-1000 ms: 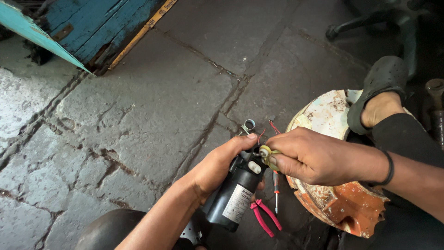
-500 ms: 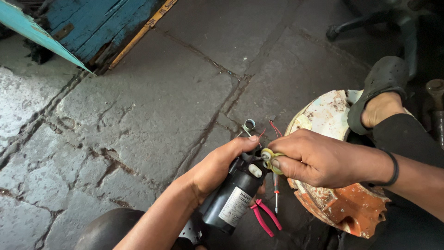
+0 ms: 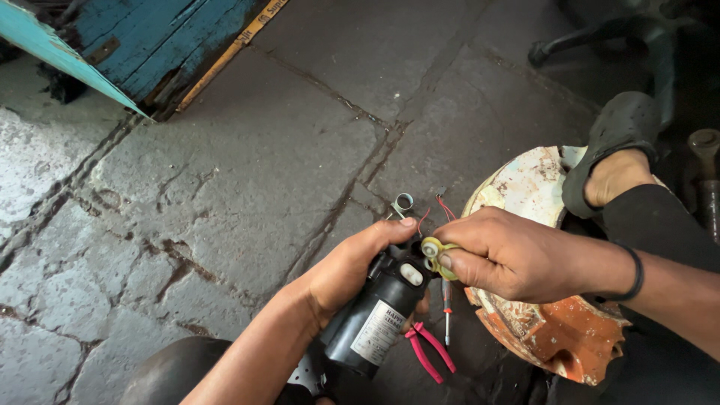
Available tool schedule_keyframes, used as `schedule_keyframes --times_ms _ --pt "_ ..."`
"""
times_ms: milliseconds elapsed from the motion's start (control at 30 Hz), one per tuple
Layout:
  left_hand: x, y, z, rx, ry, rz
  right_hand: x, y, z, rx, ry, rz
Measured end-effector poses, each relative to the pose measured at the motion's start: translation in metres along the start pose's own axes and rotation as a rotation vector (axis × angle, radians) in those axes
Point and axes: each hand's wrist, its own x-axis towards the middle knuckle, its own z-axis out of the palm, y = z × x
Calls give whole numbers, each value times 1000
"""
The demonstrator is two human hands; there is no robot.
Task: The person uses pliers to remove a yellow plastic piece from a black cylindrical component, then uses a screwdriver to tighten a screw on the same component.
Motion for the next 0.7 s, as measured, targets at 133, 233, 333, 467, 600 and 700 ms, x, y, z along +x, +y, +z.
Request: schedule_keyframes --times_ms 133,233,333,467,600,700 --pt "-2 5 4 2 13 4 1 -3 1 16 -30 67" --pt "-4 4 3 24 61 -6 2 2 4 62 -24 100" --pt "-7 8 4 11 67 -43 -2 7 1 -41 -10 -21" --pt "-7 12 9 39 90 -31 -3 3 -2 60 -46 39" --pt "-7 15 12 37 80 -30 -1 1 -4 112 -63 40" --pt "-7 14 11 16 45 -21 0 2 -4 147 -74 39"
